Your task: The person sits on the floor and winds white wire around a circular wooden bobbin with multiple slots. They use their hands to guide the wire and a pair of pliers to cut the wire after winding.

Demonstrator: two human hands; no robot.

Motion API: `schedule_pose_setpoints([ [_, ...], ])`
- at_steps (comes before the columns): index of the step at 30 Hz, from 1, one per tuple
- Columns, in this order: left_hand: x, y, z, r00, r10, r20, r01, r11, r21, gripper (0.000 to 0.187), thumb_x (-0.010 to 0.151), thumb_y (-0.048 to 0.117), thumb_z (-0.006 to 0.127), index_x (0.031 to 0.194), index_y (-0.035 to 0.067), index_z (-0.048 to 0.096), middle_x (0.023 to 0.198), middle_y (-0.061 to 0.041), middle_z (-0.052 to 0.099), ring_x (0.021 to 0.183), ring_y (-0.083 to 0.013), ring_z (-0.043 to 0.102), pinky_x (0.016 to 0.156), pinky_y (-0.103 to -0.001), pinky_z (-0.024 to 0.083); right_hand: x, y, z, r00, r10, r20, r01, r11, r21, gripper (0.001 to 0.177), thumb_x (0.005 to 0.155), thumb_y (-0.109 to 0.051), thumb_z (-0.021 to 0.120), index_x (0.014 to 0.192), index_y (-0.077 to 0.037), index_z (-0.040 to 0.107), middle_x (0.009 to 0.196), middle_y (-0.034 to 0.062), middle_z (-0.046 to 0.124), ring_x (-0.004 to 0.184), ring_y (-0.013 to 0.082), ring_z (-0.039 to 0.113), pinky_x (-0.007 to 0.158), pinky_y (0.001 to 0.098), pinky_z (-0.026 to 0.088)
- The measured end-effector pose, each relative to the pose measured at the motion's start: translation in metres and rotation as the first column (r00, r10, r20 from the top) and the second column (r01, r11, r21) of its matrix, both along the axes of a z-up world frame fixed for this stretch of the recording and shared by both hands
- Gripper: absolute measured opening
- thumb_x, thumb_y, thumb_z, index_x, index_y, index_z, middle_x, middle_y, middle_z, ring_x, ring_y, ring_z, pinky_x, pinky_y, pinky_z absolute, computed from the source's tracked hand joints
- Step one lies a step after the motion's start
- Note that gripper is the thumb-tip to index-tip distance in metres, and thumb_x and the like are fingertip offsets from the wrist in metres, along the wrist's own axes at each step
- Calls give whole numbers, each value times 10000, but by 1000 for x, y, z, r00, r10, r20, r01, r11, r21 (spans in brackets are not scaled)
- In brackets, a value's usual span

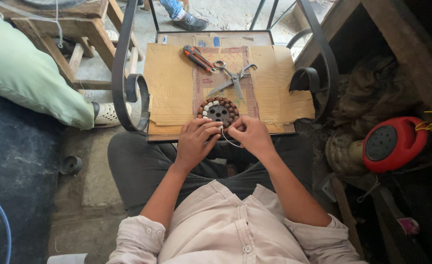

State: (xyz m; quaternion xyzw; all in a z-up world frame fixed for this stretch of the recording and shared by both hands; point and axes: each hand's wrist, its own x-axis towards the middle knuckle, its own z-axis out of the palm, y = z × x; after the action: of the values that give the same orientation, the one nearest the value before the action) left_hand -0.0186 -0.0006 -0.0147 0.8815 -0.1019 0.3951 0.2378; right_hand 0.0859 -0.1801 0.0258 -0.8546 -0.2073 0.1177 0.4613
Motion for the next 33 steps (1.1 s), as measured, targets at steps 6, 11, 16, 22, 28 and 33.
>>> schedule_pose_setpoints([
  [6, 1, 1, -3, 1000, -3, -2, 3, 1000, -3, 179, 947, 230, 740, 1101, 157, 687, 1259, 74, 698, 1227, -192, 604, 1061, -425, 438, -4, 1, -2, 994, 21, 111, -21, 1000, -7, 226, 798, -227, 791, 853, -11, 755, 651, 68, 706, 542, 117, 658, 508, 277, 507],
  [11, 0, 1, -2, 1000, 3, -10, -3, 1000, 4, 181, 943, 237, 740, 1097, 165, 677, 1257, 80, 699, 1224, -192, 603, 1057, -429, 437, -5, 1, -6, 1000, -19, -2, 19, 1000, -19, 210, 803, -220, 777, 869, -24, 741, 674, 53, 704, 537, 122, 660, 502, 293, 528],
  [16, 1, 0, -1, 1000, 2, 0, -2, 1000, 6, 184, 945, 233, 740, 1103, 168, 672, 1263, 81, 698, 1226, -192, 601, 1040, -422, 438, -9, 5, -10, 945, -8, 326, -12, 998, 61, 179, 810, -185, 802, 871, -28, 745, 685, 86, 701, 587, 151, 670, 564, 320, 523],
  [22, 0, 2, -4, 1000, 2, 5, -2, 1000, 2, 216, 933, 232, 747, 1127, 168, 676, 1269, 81, 692, 1223, -193, 597, 1038, -419, 440, -43, 11, -7, 746, 5, 666, -9, 1000, 3, 99, 871, -146, 771, 945, -86, 746, 825, 101, 665, 746, 309, 674, 649, 398, 524],
  [28, 0, 1, -6, 1000, 7, 19, -7, 1000, 12, 226, 938, 230, 741, 1141, 165, 664, 1260, 66, 690, 1232, -200, 597, 1042, -420, 443, -59, 5, 1, 837, 72, 542, -136, 987, 80, 278, 895, -74, 711, 1172, -48, 710, 892, 129, 661, 748, 286, 675, 663, 373, 542],
  [33, -1, 1, -6, 1000, 1, 21, -1, 1000, -6, 233, 934, 235, 742, 1134, 161, 649, 1218, 35, 671, 1233, -210, 597, 1050, -426, 443, -46, 5, -6, 983, 66, 173, -98, 978, 185, 309, 844, -137, 781, 1120, -44, 679, 807, 59, 732, 675, 122, 700, 617, 279, 567],
])
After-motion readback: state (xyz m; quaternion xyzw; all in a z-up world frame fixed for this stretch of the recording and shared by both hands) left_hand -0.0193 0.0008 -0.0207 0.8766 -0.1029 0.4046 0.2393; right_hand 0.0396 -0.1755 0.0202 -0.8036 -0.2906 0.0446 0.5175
